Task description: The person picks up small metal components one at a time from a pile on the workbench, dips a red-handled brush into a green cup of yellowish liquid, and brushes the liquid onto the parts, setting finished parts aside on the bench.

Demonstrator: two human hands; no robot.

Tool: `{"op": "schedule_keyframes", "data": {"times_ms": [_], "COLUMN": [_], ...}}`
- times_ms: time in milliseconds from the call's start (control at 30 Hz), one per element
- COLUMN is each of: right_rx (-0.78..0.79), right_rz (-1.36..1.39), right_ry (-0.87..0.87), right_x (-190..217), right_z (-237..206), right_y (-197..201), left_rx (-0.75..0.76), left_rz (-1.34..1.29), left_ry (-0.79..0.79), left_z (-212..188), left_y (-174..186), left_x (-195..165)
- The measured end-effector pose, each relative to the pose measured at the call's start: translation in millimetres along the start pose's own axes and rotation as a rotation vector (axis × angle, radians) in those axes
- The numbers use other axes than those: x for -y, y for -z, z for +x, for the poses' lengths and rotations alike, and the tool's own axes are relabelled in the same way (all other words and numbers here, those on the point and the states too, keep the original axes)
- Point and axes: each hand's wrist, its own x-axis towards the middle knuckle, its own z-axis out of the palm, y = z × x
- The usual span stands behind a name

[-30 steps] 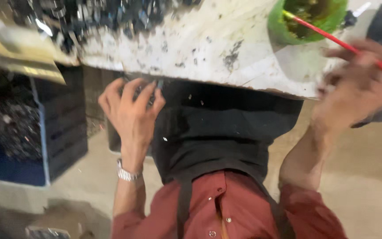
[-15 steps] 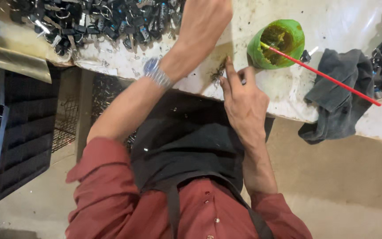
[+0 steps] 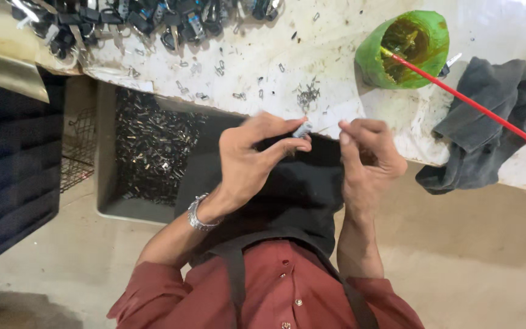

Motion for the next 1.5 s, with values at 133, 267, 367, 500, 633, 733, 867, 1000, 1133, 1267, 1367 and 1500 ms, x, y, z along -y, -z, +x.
{"op": "schedule_keyframes", "data": {"times_ms": [133,267,367,500,633,733,867,1000,1133,1267,1367,1500], "right_rx": [0.035,-0.035,0.032,0.034,0.046,0.131,0.226,-0.076,-0.265,-0.392,-0.461,-0.329], "right_rz": [0.428,0.467,0.250,0.176,0.176,0.231,0.467,0.343,0.251,0.141,0.415,0.704], "right_ry": [-0.173,-0.112,-0.015,0.006,-0.083,-0.121,-0.294,-0.158,-0.066,0.114,0.026,-0.182], "right_x": [-2,-6,-4,6,7,-2,-10,1,13,11,1,-18], "right_z": [-17,-27,-25,-22,-25,-25,-14,15,48,47,27,-8], "right_y": [2,-2,-5,-5,2,11,24,42,56,62,65,60], "left_rx": [0.105,0.157,0.188,0.210,0.190,0.199,0.328,0.220,0.189,0.107,0.019,0.024], "left_rz": [-0.745,-0.933,-0.955,-0.897,-0.703,-0.532,-0.418,-0.552,-0.806,-0.871,-0.898,-0.968], "left_ry": [0.576,0.693,0.739,0.697,0.609,0.529,0.579,0.639,0.635,0.599,0.547,0.629], "left_z": [-10,-22,-25,-22,-19,-19,-13,-7,-7,-12,-11,-9], "left_y": [-12,-15,-14,-13,-12,-10,-5,-9,-20,-23,-23,-30], "left_x": [17,31,34,28,18,15,16,16,17,24,28,28]}}
